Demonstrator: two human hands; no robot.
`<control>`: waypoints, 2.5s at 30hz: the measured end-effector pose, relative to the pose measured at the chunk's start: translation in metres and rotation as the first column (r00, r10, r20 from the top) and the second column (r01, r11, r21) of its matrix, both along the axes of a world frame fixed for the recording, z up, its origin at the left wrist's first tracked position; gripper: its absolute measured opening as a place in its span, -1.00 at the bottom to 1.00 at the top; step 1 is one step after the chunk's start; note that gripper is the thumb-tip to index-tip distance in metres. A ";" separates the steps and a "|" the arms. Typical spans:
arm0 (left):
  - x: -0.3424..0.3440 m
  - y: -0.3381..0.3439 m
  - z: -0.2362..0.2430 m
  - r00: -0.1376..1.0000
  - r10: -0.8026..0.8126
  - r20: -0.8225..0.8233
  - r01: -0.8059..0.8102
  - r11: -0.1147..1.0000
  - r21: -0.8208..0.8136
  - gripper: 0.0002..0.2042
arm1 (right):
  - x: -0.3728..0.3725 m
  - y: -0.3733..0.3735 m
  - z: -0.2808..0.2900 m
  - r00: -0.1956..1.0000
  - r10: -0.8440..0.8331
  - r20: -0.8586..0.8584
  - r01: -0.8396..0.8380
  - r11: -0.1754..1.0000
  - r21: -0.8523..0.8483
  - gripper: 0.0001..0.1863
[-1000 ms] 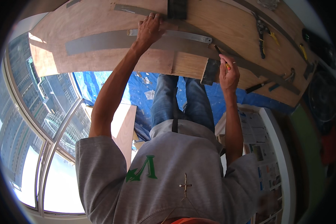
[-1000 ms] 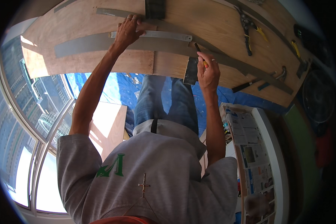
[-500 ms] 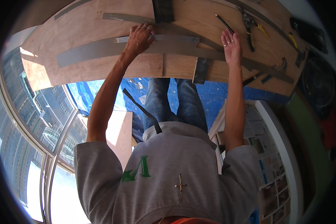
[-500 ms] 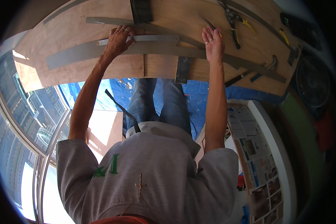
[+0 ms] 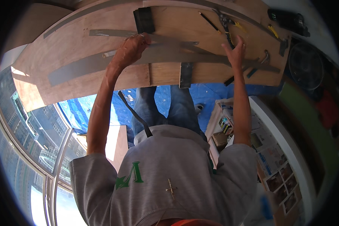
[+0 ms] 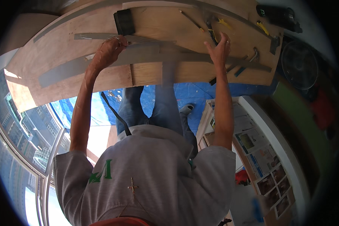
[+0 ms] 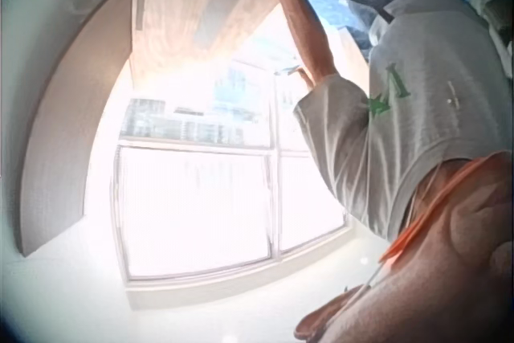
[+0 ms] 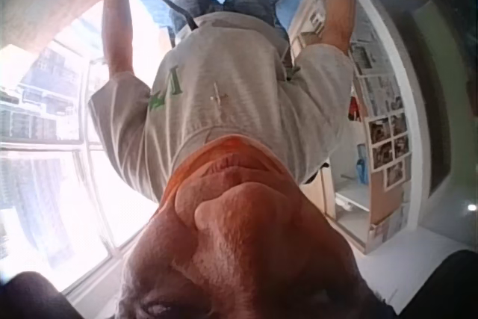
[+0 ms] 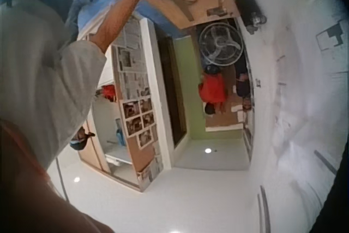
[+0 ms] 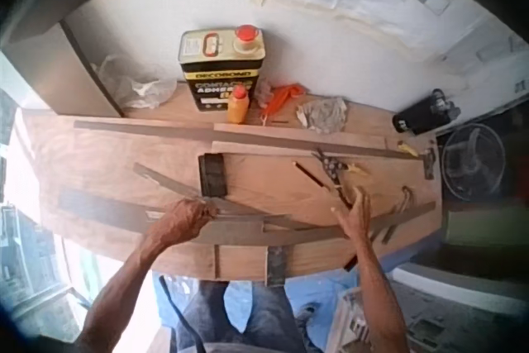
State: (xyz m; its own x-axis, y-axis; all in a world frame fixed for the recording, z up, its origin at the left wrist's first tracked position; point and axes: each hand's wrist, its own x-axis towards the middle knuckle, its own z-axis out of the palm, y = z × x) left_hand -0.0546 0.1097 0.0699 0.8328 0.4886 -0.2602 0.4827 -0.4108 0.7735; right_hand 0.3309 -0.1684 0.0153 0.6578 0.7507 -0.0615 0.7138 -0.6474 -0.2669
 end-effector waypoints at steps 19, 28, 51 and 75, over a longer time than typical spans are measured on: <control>0.205 -0.053 -0.053 0.972 -0.023 -0.233 0.093 0.952 0.291 -0.81 | 0.116 0.036 -0.001 0.844 0.521 -0.125 -0.535 0.831 -0.150 -0.13; 0.175 -0.226 -0.026 0.533 0.844 -0.050 -0.833 0.514 -0.207 -0.68 | 0.134 0.053 0.015 0.868 0.382 -0.318 -0.441 0.887 -0.136 -0.30; 0.136 -0.224 -0.077 -0.283 0.901 -0.330 -0.475 -0.430 -0.767 -0.66 | 0.019 0.029 0.068 0.414 0.197 -0.889 -0.756 0.619 -0.214 -0.37; 0.132 -0.238 -0.081 -0.337 0.918 -0.207 -0.416 -0.343 -0.842 -0.66 | -0.002 0.059 0.085 0.467 0.262 -0.845 -0.814 0.499 -0.295 -0.37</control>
